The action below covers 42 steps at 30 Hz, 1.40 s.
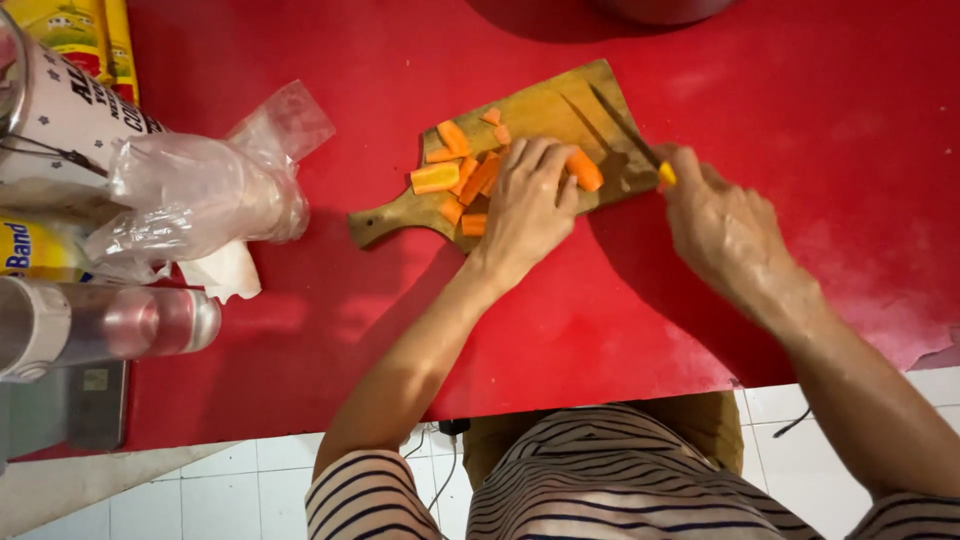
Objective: Dicing carrots into small pieces on a wooden cutting board using a knife and scraping them into a bowl.
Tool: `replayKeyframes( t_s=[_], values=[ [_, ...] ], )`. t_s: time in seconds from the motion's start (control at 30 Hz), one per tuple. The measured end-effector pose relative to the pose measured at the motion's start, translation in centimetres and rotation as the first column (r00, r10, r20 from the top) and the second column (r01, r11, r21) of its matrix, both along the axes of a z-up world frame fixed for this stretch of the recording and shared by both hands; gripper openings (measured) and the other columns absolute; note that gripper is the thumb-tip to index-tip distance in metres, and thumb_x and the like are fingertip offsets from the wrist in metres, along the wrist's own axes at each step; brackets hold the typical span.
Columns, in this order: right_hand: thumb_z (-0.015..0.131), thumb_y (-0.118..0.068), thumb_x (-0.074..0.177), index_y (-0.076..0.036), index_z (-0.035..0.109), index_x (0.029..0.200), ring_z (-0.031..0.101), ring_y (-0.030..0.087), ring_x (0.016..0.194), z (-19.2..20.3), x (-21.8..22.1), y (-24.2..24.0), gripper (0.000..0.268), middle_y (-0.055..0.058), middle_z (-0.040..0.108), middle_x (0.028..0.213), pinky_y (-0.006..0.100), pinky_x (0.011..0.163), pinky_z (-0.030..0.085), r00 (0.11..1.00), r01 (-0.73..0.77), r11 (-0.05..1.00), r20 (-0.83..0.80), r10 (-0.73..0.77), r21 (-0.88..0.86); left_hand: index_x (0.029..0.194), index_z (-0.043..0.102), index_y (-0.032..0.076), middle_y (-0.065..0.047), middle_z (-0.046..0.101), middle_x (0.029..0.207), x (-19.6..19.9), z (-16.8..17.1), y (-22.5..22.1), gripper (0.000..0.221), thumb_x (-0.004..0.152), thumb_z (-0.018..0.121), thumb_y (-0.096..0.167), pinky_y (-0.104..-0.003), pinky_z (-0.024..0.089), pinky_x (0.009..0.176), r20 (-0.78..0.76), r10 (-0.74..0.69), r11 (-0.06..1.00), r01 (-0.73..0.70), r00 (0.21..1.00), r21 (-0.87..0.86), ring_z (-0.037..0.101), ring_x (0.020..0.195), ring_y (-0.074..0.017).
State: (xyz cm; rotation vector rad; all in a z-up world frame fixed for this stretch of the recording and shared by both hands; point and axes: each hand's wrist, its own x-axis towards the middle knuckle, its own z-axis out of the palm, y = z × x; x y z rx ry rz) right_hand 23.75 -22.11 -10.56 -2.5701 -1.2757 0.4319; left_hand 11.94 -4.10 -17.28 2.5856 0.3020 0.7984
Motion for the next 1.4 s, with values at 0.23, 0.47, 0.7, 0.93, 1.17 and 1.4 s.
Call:
replayKeyframes(
  t_s=[0.23,0.47,0.7,0.93,1.17,1.4],
  values=[
    [0.037,-0.022,0.107,-0.03,0.035,0.155,0.073,0.054,0.083,-0.8,-3.1,-1.3,0.049,0.02,0.068,0.114,0.066,0.082,0.058,0.999,-0.012,0.999,0.041,0.014,-0.04,0.098,0.065,0.005,-0.01,0.058,0.095,1.7,-3.9,0.7,0.007,0.091,0.065,0.007,-0.042,0.052,0.087,0.068,-0.037,0.996,0.042,0.997,-0.075,0.06,0.097,-0.0333],
    [0.035,-0.017,0.1,-0.032,0.03,0.161,0.074,0.052,0.086,0.1,-4.3,-1.6,0.063,0.016,0.066,0.122,0.065,0.088,0.058,1.0,0.005,0.984,-0.017,-0.008,-0.176,0.088,0.063,0.004,-0.009,0.055,0.088,1.6,-2.0,-0.5,0.006,0.089,0.062,-0.003,-0.042,0.055,0.076,-0.058,0.053,0.998,-0.054,0.997,-0.018,0.062,0.086,-0.0324],
    [0.036,-0.015,0.099,-0.035,0.024,0.167,0.077,0.044,0.084,-0.4,-3.4,-1.2,0.072,0.013,0.068,0.117,0.06,0.083,0.062,0.993,-0.055,0.974,0.093,0.076,-0.218,0.089,0.065,-0.003,-0.016,0.056,0.096,1.9,0.9,-1.6,0.017,0.075,0.072,-0.01,-0.044,0.06,0.073,-0.186,0.09,0.996,-0.089,0.978,0.011,0.064,0.09,-0.0382],
    [0.037,-0.011,0.097,-0.03,0.022,0.169,0.078,0.043,0.083,-0.7,-2.7,-0.9,0.076,0.016,0.07,0.116,0.058,0.077,0.063,0.975,-0.123,0.944,0.143,0.173,-0.306,0.098,0.068,-0.005,-0.019,0.06,0.101,2.4,0.2,-1.4,0.025,0.074,0.072,-0.012,-0.044,0.061,0.075,-0.234,0.087,0.993,-0.066,0.968,0.099,0.065,0.095,-0.0375],
    [0.039,-0.011,0.098,-0.021,0.027,0.167,0.076,0.049,0.078,-3.2,-3.0,-1.7,0.071,0.021,0.068,0.112,0.062,0.075,0.062,0.984,-0.116,0.977,0.116,0.138,-0.179,0.097,0.065,-0.005,-0.017,0.057,0.097,1.5,1.3,-2.0,0.033,0.067,0.077,-0.013,-0.045,0.06,0.077,-0.145,0.095,0.987,-0.074,0.985,0.145,0.062,0.094,-0.0377],
    [0.037,-0.009,0.095,-0.022,0.021,0.17,0.078,0.044,0.079,-2.4,-2.8,-1.0,0.078,0.016,0.069,0.11,0.059,0.071,0.062,0.95,-0.182,0.947,0.2,0.238,-0.263,0.098,0.058,0.004,-0.01,0.057,0.091,1.2,-0.3,-2.6,0.033,0.071,0.073,-0.007,-0.04,0.059,0.076,-0.117,0.185,0.958,-0.152,0.976,0.243,0.063,0.093,-0.0301]
  ],
)
